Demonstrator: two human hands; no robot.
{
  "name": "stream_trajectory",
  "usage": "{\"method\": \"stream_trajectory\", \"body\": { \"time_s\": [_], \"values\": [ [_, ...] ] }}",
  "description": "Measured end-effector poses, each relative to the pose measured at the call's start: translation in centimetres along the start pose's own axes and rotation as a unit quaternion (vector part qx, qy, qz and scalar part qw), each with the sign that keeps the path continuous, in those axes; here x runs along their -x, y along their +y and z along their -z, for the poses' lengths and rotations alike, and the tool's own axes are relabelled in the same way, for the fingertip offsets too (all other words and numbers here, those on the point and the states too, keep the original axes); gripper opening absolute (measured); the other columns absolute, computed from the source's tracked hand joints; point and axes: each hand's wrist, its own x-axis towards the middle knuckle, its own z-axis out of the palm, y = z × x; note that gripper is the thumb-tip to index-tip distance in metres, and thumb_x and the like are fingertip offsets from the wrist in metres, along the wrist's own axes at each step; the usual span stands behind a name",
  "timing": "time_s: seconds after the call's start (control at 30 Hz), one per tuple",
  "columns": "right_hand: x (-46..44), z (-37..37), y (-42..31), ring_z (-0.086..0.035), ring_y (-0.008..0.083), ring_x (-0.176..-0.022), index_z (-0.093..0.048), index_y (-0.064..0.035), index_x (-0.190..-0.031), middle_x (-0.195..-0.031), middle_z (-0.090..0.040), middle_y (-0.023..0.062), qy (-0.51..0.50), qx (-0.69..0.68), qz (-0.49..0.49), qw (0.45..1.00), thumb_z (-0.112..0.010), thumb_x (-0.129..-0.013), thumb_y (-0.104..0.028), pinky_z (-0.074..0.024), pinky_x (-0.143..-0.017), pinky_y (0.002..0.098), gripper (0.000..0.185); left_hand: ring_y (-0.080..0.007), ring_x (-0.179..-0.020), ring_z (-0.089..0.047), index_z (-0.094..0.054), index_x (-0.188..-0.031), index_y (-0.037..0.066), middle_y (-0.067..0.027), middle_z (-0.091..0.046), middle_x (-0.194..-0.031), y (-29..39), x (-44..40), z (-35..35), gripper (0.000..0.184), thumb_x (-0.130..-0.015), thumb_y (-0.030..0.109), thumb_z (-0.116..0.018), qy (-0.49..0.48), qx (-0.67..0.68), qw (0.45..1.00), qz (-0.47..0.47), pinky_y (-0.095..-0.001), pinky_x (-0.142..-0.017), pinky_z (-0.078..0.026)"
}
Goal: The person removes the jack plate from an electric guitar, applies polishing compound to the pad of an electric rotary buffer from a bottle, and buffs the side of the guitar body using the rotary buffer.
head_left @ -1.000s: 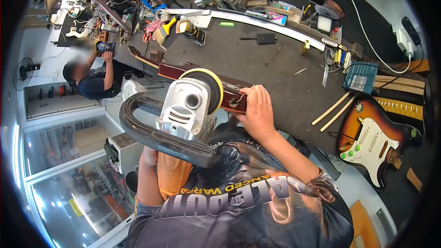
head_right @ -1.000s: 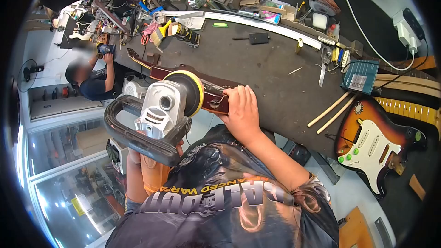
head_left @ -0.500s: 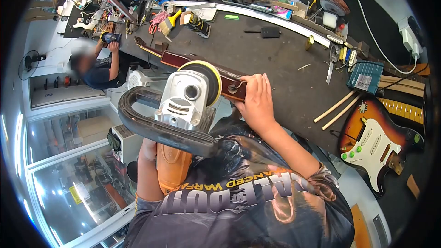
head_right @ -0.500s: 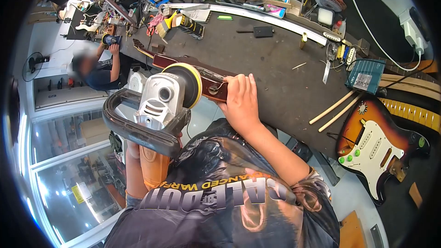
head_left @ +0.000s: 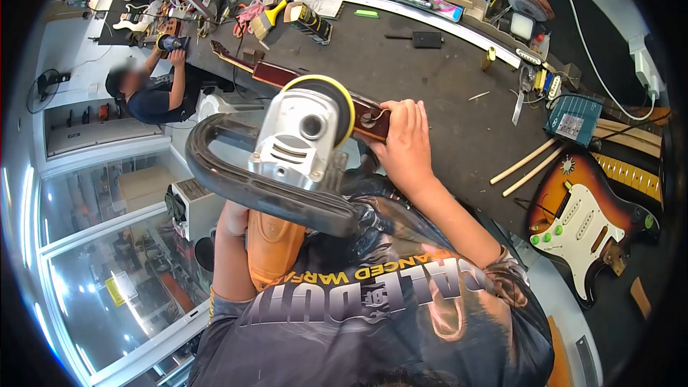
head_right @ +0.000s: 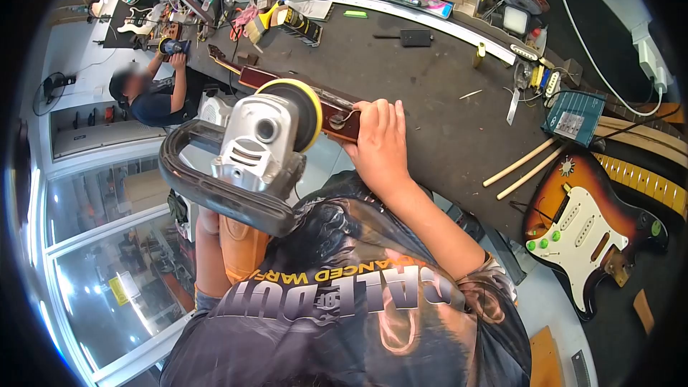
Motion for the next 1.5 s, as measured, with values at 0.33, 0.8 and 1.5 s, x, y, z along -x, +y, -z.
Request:
{"method": "stream_trajectory", "body": {
  "time_s": [0.33,0.8,1.5],
  "values": [
    [-0.1,0.2,0.1,-0.06,0.0391,-0.127,-0.057,-0.005,-0.138,-0.125,-0.057,0.0152,-0.016,0.005,-0.003,1.0,-0.098,-0.083,-0.026,-0.0358,-0.132,0.0653,0.072,-0.0247,-0.142,-0.066,-0.052,-0.168,-0.002,-0.0138,-0.067,-0.16,2.8,-1.3,-5.6,0.089,-0.094,0.033,-0.086,0.008,0.015,1.0,-0.014,-0.0425,-0.121,-0.054],
    [-0.6,0.4,0.0,-0.06,0.0394,-0.126,-0.056,-0.0049,-0.138,-0.124,-0.057,0.0148,-0.011,0.011,-0.004,1.0,-0.097,-0.084,-0.028,-0.0358,-0.132,0.065,0.072,-0.0275,-0.147,-0.064,-0.049,-0.171,-0.003,-0.0157,-0.064,-0.163,0.6,-1.6,-3.3,0.096,-0.091,0.034,-0.088,0.022,0.088,0.996,-0.023,-0.0446,-0.125,-0.051],
    [-0.2,0.5,-1.1,-0.064,0.0409,-0.127,-0.056,-0.0052,-0.14,-0.126,-0.061,0.0157,-0.021,0.042,-0.028,0.999,-0.098,-0.085,-0.03,-0.0352,-0.133,0.0672,0.073,-0.0434,-0.095,-0.081,-0.049,-0.16,-0.008,-0.0361,-0.07,-0.122,2.0,-7.6,-1.4,0.117,-0.094,0.086,-0.066,-0.177,0.276,0.942,-0.066,-0.0477,-0.078,-0.069]
  ]
}}
